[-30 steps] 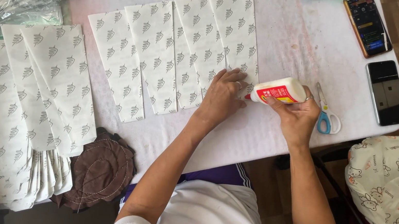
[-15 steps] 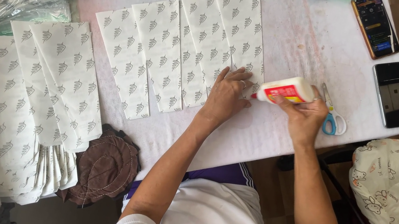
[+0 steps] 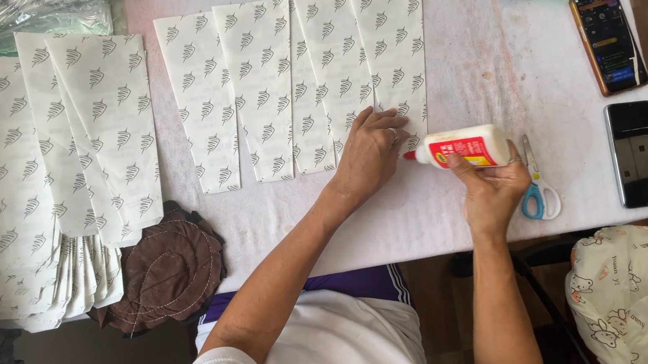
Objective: Applying glue to the edges of printed paper sheets and folding them to assemble packaging sleeves.
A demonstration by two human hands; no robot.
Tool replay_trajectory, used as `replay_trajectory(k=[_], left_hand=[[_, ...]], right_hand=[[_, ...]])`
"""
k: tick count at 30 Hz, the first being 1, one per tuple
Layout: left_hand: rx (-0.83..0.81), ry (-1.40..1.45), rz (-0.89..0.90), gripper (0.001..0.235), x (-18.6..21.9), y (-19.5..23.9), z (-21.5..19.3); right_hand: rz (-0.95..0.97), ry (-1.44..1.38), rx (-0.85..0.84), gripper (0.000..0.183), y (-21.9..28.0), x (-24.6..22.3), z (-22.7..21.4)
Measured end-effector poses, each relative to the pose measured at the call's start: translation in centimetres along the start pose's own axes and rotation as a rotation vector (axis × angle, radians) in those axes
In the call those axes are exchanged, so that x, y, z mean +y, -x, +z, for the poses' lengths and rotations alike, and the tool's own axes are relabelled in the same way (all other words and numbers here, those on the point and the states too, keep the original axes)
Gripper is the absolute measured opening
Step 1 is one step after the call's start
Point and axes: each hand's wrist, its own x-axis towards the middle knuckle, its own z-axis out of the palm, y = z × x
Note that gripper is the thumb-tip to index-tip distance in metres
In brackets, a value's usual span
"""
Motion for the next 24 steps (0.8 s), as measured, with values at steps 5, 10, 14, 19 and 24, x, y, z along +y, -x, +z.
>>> replay_trajectory(k=[5,10,14,19,24], left_hand=[[0.005,0.0,-0.009,0.017,-0.1,0.1,-0.2],[0.006,0.003,-0.004,0.02,0.3,0.1,-0.7],[0.012,-0.005,0.004,0.021,0.4,0.1,-0.8],[0.009,-0.065,0.018,0.021,0.1,0.1,-0.7],[0.037,-0.022,0.094,0.02,-0.2,0.3,-1.4]], right_hand=[[0.028,0.007,-0.021,0.051,0.2,-1.1,0.4],[-0.015,-0.001,0.048,0.053,-1.2,2.7,-4.3],[0.027,-0.053,0.054,0.051,-0.6,2.2,-1.4],[0.028,-0.081,0.044,0.053,-0.1,2.5,0.2],[0.009,-0.087,0.088,0.051,-0.9,2.8,-4.2]])
